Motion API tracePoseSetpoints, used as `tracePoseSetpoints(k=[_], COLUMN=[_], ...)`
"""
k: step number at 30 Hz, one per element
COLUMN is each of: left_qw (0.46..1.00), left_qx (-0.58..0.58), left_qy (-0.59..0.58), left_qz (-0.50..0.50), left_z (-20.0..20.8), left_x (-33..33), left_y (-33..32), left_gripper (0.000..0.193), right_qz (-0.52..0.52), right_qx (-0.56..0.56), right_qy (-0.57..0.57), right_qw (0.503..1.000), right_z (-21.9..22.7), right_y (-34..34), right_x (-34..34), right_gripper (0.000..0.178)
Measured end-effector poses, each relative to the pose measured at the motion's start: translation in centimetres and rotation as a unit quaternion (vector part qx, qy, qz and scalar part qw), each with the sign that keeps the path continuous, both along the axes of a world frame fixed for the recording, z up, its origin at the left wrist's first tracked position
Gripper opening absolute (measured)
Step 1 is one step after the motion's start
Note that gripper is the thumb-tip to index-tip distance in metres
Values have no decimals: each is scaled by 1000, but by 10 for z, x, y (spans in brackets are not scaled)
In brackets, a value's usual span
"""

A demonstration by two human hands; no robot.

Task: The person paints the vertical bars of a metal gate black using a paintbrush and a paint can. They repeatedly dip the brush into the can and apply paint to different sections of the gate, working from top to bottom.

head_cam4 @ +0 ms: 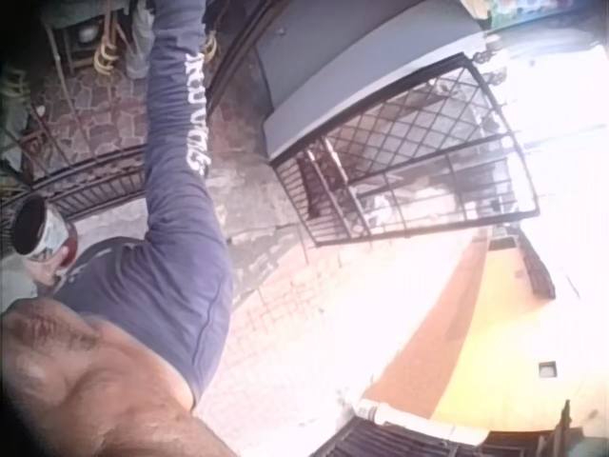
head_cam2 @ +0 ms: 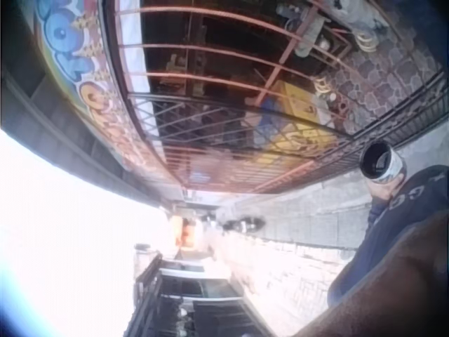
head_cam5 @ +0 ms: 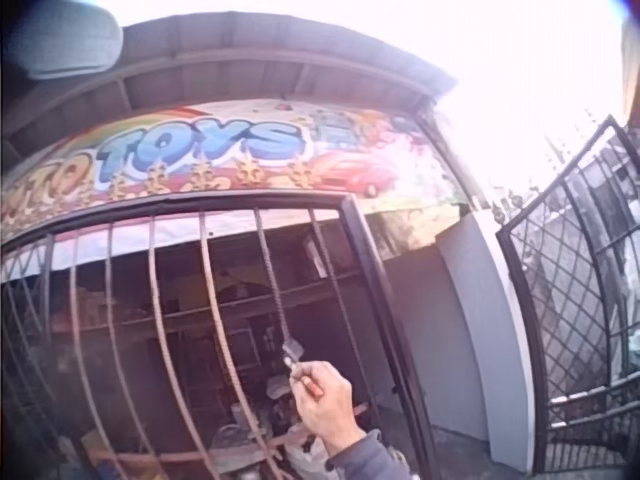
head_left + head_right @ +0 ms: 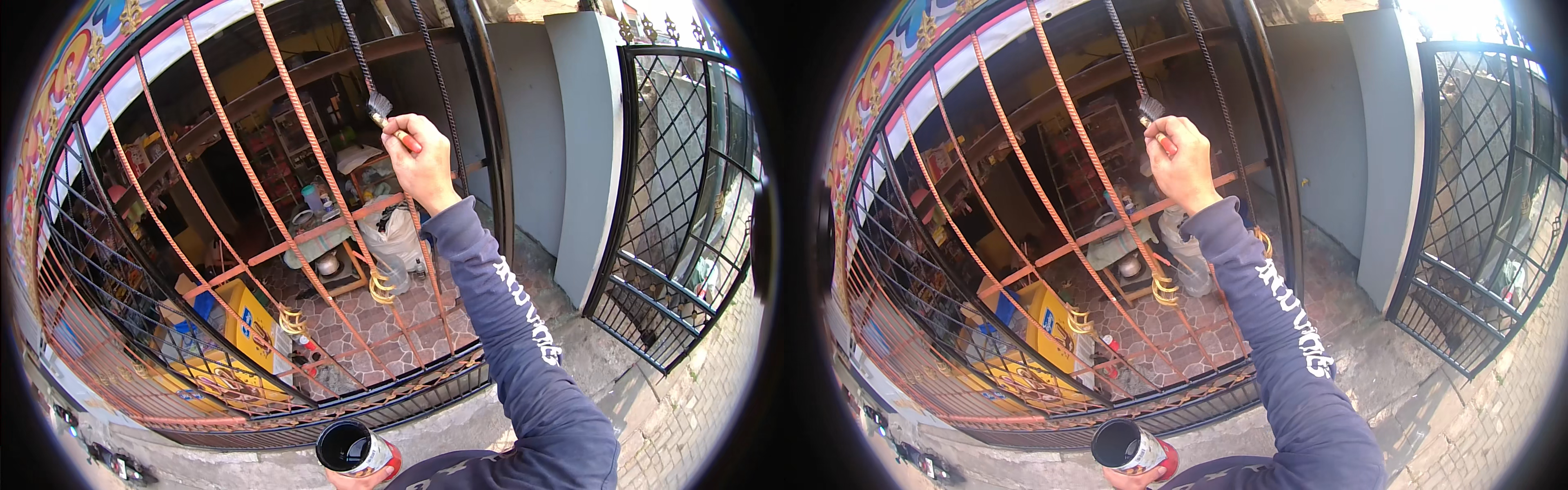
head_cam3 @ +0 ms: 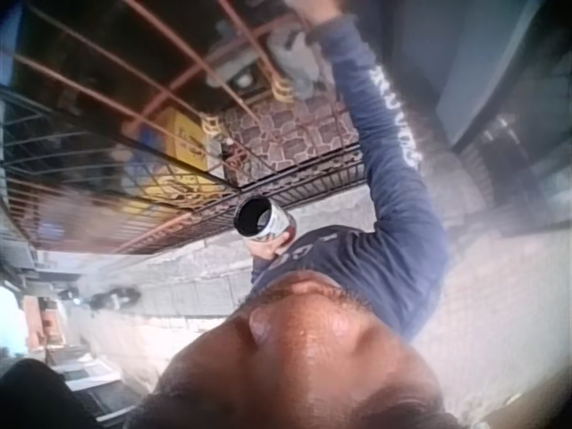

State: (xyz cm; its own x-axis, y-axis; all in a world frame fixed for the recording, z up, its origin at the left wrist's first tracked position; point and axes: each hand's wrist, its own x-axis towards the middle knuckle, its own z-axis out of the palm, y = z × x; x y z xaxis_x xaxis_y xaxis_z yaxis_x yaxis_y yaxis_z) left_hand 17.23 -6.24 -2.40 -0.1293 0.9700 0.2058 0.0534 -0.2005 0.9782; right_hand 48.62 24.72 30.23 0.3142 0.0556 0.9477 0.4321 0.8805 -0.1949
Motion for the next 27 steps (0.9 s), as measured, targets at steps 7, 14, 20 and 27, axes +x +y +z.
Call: tracePoseSetpoints(k=[7,14,20,27], left_qw=[1000,1000,1000,999], left_qx=[10,15,22,33], left_qy=[2,1,4,2], left_qz=[-8,-13,-10,-15], left_z=[2,5,5,7], left_x=[7,10,11,14], left_y=[5,6,5,7], left_gripper=[89,89,90,90], right_qz=[0,17,-22,-10], right_qx=[0,-33,-19,-11], right_qy=[17,65,47,53], right_qw=[1000,997,998,998], right_z=[3,6,7,11], right_y=[-4,-6,-5,-11], right_x=[0,-1,6,4], right_gripper=[7,9,10,7])
